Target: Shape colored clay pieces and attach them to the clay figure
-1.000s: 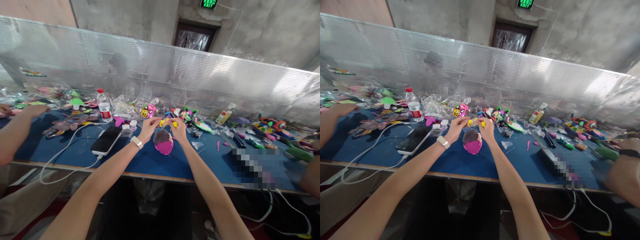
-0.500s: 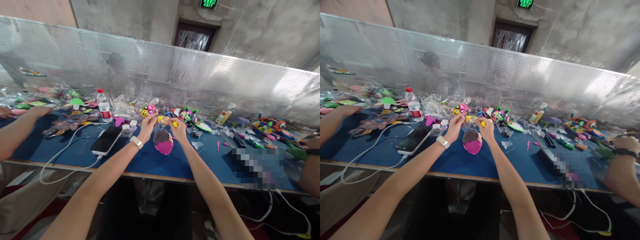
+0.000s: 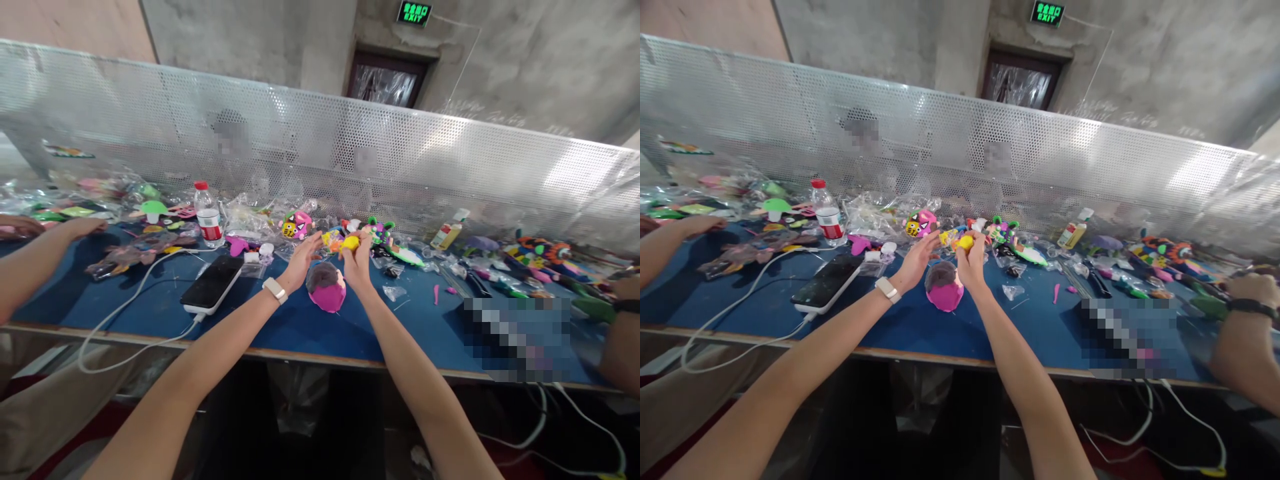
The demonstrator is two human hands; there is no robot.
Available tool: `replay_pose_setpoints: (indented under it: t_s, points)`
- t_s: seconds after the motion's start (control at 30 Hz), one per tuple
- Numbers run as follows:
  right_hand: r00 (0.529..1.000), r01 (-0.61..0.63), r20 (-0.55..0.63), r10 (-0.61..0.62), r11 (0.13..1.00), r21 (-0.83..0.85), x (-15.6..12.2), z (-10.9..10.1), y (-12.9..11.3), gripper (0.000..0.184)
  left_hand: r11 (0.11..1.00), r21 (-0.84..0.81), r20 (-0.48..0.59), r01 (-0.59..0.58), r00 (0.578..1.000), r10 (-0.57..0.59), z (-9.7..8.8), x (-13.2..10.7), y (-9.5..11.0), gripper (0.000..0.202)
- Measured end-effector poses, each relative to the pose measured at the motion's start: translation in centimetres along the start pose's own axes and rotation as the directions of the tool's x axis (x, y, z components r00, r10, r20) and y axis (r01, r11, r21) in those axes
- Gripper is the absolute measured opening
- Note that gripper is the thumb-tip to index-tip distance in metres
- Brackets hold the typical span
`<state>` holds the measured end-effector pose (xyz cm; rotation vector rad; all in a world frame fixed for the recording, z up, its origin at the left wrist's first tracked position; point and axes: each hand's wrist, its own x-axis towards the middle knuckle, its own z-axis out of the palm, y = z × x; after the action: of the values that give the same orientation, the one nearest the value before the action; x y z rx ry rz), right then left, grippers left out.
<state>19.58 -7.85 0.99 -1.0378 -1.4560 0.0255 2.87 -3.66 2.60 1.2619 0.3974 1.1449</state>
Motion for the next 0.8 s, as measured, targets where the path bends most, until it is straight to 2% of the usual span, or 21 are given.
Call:
replay_pose_setpoints:
  t_s: [0.13, 0.33, 0.47, 0.67, 0.8]
  points:
    - [0.999, 0.049, -0.018, -0.049, 0.999, -0.007, 0.2, 0.0, -1.0, 0.06, 1.0, -0.026, 0.045, -0.004, 0.999, 0.005, 0.1, -0.2, 0.2, 0.058]
    - [0.982, 0.152, 0.146, -0.122, 0.965, -0.216, 0.7, -0.9, -1.6, 0.052, 0.997, -0.075, 0.167, 0.012, 0.986, 0.001, 0.3, -0.3, 0.2, 0.057]
    - [0.97, 0.207, 0.179, -0.162, 0.939, -0.275, 1.0, -1.2, -1.3, 0.053, 0.996, -0.073, 0.264, 0.04, 0.964, -0.02, 0.1, -0.3, 0.3, 0.058]
    - [0.96, 0.227, 0.226, -0.166, 0.933, -0.278, 1.3, -1.4, -0.9, 0.052, 1.0, -0.011, 0.34, 0.016, 0.94, -0.012, -0.4, -0.6, 0.3, 0.062]
    - [0.971, 0.154, 0.213, -0.108, 0.965, -0.211, 1.4, -1.2, -0.6, 0.053, 0.995, 0.078, 0.313, -0.059, 0.949, 0.031, -0.4, -0.4, 0.0, 0.067]
